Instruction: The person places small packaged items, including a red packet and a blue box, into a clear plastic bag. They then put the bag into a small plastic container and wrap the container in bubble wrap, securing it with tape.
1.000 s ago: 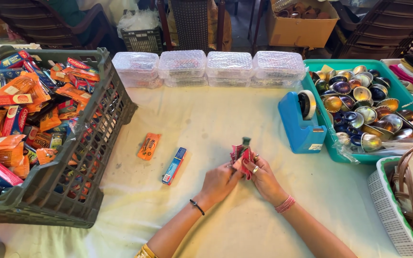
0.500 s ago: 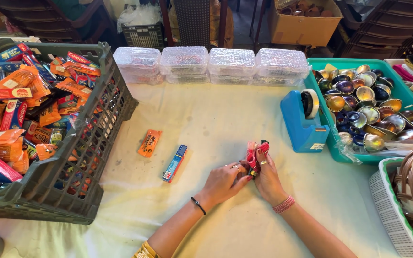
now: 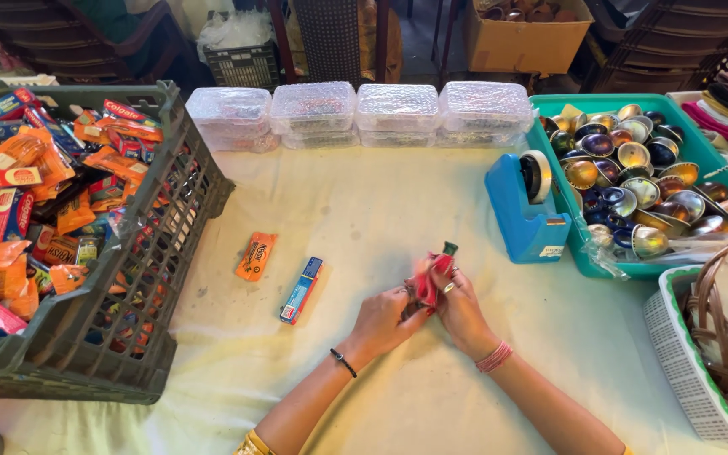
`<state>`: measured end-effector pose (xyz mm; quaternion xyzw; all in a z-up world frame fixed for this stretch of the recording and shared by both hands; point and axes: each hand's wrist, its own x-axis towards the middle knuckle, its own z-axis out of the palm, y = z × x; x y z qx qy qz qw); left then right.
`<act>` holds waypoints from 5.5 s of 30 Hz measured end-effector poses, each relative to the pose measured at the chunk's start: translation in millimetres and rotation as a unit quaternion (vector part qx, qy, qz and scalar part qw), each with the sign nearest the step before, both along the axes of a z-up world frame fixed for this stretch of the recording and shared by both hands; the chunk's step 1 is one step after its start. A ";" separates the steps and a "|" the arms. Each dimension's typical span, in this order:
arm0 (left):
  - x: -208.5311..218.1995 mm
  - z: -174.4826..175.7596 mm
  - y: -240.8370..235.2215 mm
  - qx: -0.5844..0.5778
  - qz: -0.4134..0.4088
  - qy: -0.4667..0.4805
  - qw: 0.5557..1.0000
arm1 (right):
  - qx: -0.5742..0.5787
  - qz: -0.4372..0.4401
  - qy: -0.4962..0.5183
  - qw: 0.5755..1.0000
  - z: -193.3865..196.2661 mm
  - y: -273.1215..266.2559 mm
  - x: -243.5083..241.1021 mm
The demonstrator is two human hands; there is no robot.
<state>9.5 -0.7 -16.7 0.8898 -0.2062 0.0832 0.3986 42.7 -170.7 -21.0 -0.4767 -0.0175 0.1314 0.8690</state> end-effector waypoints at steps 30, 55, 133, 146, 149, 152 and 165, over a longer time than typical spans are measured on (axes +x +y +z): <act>31.3 -50.4 14.6 -0.308 -0.033 0.091 0.947 | -0.099 0.183 -0.047 0.977 -24.5 -19.5 15.8; 53.5 -21.5 275.4 -0.047 0.462 0.006 0.885 | -0.018 0.085 0.027 0.996 -16.8 -8.9 13.8; 1.2 8.2 17.1 0.102 0.100 -0.144 0.979 | -0.554 -0.105 -0.333 0.756 -13.4 -69.8 50.7; 3.7 -6.5 18.8 0.102 0.109 -0.180 0.972 | -0.577 -0.049 -0.543 0.608 33.6 -20.7 1.1; 5.0 -2.8 17.8 0.096 0.103 -0.192 0.971 | -0.595 -0.100 -0.503 0.620 26.8 -35.0 10.5; 3.2 5.2 17.4 0.085 0.091 -0.179 0.976 | -0.607 -0.106 -0.483 0.622 16.1 -37.3 12.1; 8.5 7.2 20.2 -0.039 0.087 -0.062 0.993 | -0.557 -0.018 -0.625 0.547 5.8 -3.0 -14.9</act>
